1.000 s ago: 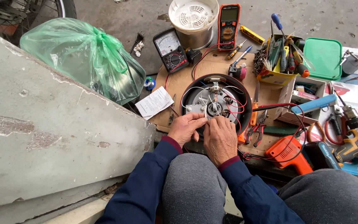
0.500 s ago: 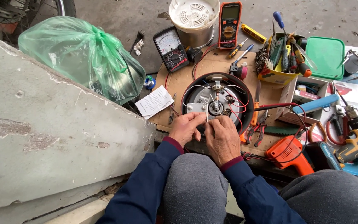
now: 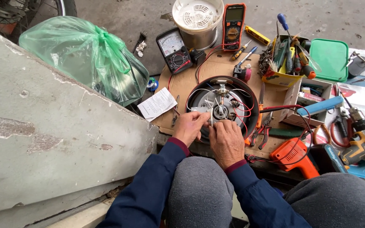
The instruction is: The person sits on the ground and works on a circular electrical device, using pliers to strip and adjust wires. They then use a multimeter to test the connections on the device.
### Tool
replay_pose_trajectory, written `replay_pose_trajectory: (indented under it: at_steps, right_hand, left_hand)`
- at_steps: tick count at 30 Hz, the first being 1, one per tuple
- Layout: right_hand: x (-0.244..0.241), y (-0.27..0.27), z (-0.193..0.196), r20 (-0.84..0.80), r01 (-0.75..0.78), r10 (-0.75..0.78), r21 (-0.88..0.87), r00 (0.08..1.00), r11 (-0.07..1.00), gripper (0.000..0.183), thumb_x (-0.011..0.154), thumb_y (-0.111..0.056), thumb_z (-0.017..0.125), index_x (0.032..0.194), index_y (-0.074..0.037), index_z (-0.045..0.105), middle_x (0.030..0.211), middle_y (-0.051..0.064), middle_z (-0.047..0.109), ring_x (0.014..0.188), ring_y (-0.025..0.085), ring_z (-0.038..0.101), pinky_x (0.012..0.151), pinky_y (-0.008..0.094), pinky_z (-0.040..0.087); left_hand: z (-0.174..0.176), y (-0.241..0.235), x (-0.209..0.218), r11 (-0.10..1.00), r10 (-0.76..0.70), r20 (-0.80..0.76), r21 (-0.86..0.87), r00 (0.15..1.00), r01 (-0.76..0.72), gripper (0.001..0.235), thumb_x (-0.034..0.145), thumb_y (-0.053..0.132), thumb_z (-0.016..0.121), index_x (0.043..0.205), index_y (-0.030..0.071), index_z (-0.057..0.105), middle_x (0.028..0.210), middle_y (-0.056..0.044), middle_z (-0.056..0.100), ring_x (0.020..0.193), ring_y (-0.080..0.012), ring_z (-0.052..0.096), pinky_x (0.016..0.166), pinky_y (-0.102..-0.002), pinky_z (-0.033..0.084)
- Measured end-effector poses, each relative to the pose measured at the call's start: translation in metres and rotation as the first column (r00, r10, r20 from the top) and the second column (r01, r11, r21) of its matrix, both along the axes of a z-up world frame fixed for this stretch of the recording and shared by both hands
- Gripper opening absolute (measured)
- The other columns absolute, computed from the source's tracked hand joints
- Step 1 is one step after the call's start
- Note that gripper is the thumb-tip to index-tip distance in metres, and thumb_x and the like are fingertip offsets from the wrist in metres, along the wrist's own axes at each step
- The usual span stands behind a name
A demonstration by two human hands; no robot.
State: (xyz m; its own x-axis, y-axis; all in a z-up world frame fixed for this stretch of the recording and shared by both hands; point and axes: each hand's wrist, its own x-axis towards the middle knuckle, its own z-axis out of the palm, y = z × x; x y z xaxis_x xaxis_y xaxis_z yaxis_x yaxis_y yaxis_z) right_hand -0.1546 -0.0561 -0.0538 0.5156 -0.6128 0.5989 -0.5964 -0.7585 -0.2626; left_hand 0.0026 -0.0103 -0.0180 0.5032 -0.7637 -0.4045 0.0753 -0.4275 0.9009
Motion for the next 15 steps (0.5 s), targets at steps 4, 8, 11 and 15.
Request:
replay_pose_trajectory:
  at_steps: [4,8,11,15]
  right_hand:
    - [-0.01,0.006,0.009,-0.002,-0.023,0.023,0.028,1.0,0.999,0.021,0.092,-0.026,0.083,0.104,-0.016,0.07,0.103,0.004,0.062,0.103,0.031,0.068,0.083,0.042,0.054]
    - [-0.017,0.007,0.008,0.014,-0.05,0.05,0.059,0.999,0.997,0.032,0.091,-0.035,0.085,0.114,-0.018,0.071,0.112,0.003,0.067,0.11,0.028,0.069,0.089,0.041,0.053]
    - [-0.022,-0.004,-0.003,0.041,-0.092,0.091,0.037,0.995,0.995,0.031,0.092,-0.034,0.085,0.115,-0.019,0.072,0.112,0.003,0.067,0.11,0.028,0.068,0.091,0.041,0.053]
    - [-0.03,-0.02,0.002,0.018,-0.204,0.205,-0.025,0.979,0.979,0.029,0.092,-0.032,0.085,0.116,-0.022,0.073,0.109,0.002,0.069,0.105,0.027,0.069,0.09,0.039,0.052]
  left_hand:
    - [0.015,-0.009,-0.001,1.0,-0.019,0.045,0.007,0.999,0.019,0.037,0.091,0.041,0.086,0.108,0.008,0.087,0.085,-0.012,0.083,0.039,-0.0083,0.062,0.038,-0.021,0.046]
    - [0.001,-0.022,0.008,0.993,-0.072,0.119,0.096,0.99,0.061,0.035,0.084,0.041,0.088,0.096,0.008,0.087,0.074,-0.006,0.082,0.038,-0.008,0.063,0.042,-0.021,0.046]
    - [-0.011,-0.028,0.012,0.993,-0.076,0.085,0.1,0.994,0.067,0.033,0.081,0.037,0.088,0.093,0.006,0.087,0.071,-0.006,0.081,0.038,-0.006,0.061,0.043,-0.02,0.045]
    - [-0.023,-0.025,0.016,0.999,-0.008,-0.109,0.047,0.994,0.013,0.034,0.083,0.028,0.09,0.095,-0.002,0.082,0.077,-0.016,0.083,0.037,-0.0065,0.059,0.037,-0.019,0.036]
